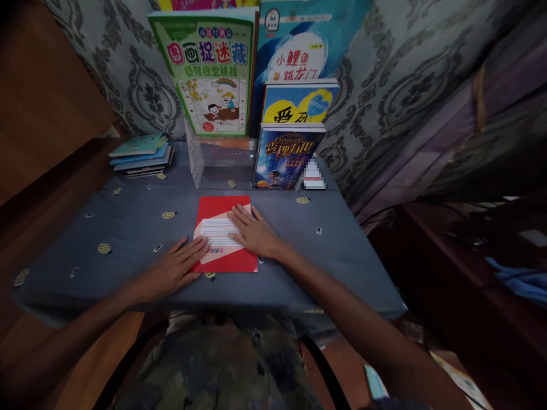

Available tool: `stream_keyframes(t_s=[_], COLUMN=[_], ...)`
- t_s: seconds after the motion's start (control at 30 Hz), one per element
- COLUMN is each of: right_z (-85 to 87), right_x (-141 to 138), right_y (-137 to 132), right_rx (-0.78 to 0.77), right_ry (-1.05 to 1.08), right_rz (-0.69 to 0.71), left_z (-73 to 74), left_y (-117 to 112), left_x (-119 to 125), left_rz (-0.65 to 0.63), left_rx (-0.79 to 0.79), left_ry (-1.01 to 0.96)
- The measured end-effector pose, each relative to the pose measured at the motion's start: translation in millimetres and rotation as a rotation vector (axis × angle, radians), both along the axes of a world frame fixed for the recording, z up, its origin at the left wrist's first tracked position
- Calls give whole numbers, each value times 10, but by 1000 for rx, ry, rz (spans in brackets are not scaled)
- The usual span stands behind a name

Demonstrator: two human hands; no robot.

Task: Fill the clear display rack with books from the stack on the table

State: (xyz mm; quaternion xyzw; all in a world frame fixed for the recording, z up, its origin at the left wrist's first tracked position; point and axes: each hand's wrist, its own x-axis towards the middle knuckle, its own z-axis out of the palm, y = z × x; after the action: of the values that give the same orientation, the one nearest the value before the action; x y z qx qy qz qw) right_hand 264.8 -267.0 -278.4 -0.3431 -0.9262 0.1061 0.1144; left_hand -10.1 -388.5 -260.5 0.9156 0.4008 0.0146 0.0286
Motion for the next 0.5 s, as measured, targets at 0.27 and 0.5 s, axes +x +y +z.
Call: stream_keyframes(t_s=[0.27,0.5], right_z=[108,3], right_x=[359,523], right_y=[-1094,-1486], right_rx=[-39,-101], right_ry=[90,135], right_rz=[180,191], left_z=[4,-46], left_y=[-200,-591], left_x=[38,53], left_rz=[-31,-113], left_rx=[-14,49], left_ry=[-40,-109])
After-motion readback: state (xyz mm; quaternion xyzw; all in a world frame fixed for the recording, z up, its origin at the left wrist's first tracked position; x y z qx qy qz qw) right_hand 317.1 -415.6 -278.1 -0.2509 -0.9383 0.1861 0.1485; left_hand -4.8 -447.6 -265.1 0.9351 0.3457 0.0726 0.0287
